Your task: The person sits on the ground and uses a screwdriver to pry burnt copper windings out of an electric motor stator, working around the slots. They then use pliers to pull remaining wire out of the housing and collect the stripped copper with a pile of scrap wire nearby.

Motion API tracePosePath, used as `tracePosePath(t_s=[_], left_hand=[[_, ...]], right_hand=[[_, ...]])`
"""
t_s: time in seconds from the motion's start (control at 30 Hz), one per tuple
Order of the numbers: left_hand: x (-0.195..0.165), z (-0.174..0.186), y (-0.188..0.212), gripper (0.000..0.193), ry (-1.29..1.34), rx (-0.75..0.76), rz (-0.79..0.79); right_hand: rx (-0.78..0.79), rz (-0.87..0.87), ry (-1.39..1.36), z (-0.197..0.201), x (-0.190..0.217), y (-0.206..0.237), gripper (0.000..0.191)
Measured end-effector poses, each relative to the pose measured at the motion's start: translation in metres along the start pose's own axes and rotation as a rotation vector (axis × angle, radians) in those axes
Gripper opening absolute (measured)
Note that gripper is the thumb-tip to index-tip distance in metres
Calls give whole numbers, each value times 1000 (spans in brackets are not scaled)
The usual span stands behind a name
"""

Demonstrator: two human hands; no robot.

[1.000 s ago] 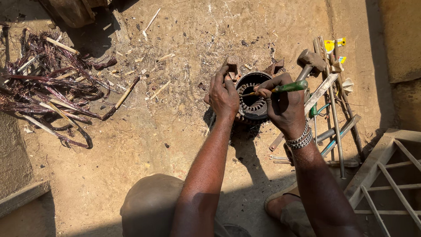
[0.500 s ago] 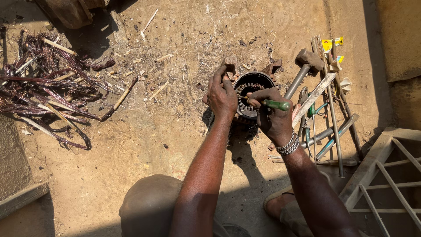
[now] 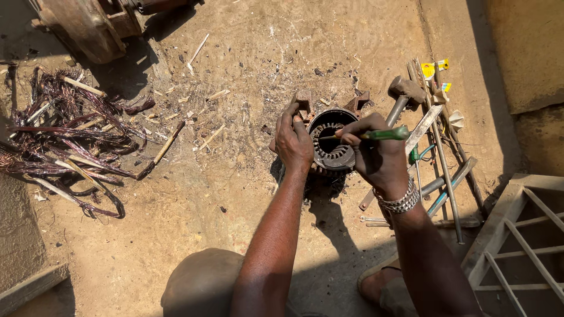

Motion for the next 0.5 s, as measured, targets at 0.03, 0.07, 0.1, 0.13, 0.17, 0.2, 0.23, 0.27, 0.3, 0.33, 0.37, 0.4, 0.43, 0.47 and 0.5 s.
tracePosePath(t_s=[0.03, 0.07, 0.1, 0.13, 0.17, 0.2, 0.23, 0.27, 0.3, 0.33, 0.37, 0.4, 0.43, 0.47, 0.5], left_hand=[[2, 1, -1, 41, 21, -10, 7], [4, 0, 0, 40, 46, -8, 21], [5, -2, 0, 40, 70, 1, 21], [5, -4, 0, 41, 109, 7, 16], [6, -4, 0, 41, 148, 8, 8], [8, -5, 0, 42, 187, 4, 9], [9, -5, 0, 42, 188, 3, 6], [11, -6, 0, 42, 190, 1, 9], [12, -6, 0, 42, 191, -1, 9], [13, -6, -1, 42, 178, -6, 13], [14, -6, -1, 42, 166, -10, 16], [15, -6, -2, 42, 154, -10, 16], [14, -6, -2, 42, 143, -13, 0], [12, -6, -3, 42, 132, -14, -16], [11, -6, -2, 42, 123, -13, -28]], right_hand=[[-93, 8, -140, 20, 8, 4, 15], [-102, -8, -224, 25, 11, 5, 15], [-126, -20, -303, 29, 12, 7, 16], [-163, -15, -380, 32, 11, 7, 17], [-162, -2, -348, 30, 12, 8, 15], [-151, 7, -320, 24, 10, 8, 13], [-132, 7, -300, 16, 8, 10, 11], [-114, -2, -265, 10, 5, 12, 11], [-97, -8, -231, 4, 1, 14, 11], [-81, -11, -198, 0, -1, 16, 11], [-79, -18, -209, -2, -4, 17, 11], [-81, -25, -219, -3, -6, 19, 11], [-86, -30, -226, -2, -8, 20, 10], [-81, -17, -214, -2, -7, 21, 10], [-73, -6, -200, -1, -6, 21, 11]])
Point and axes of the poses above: each hand's wrist, its own y-axis away from the middle knuckle, its own z-axis out of the back of the hand, x = y × z, the point moved 9 cm from there along -y, towards the middle knuckle, and after that the axes turned 9 degrees about z, right-handed, at the moved point
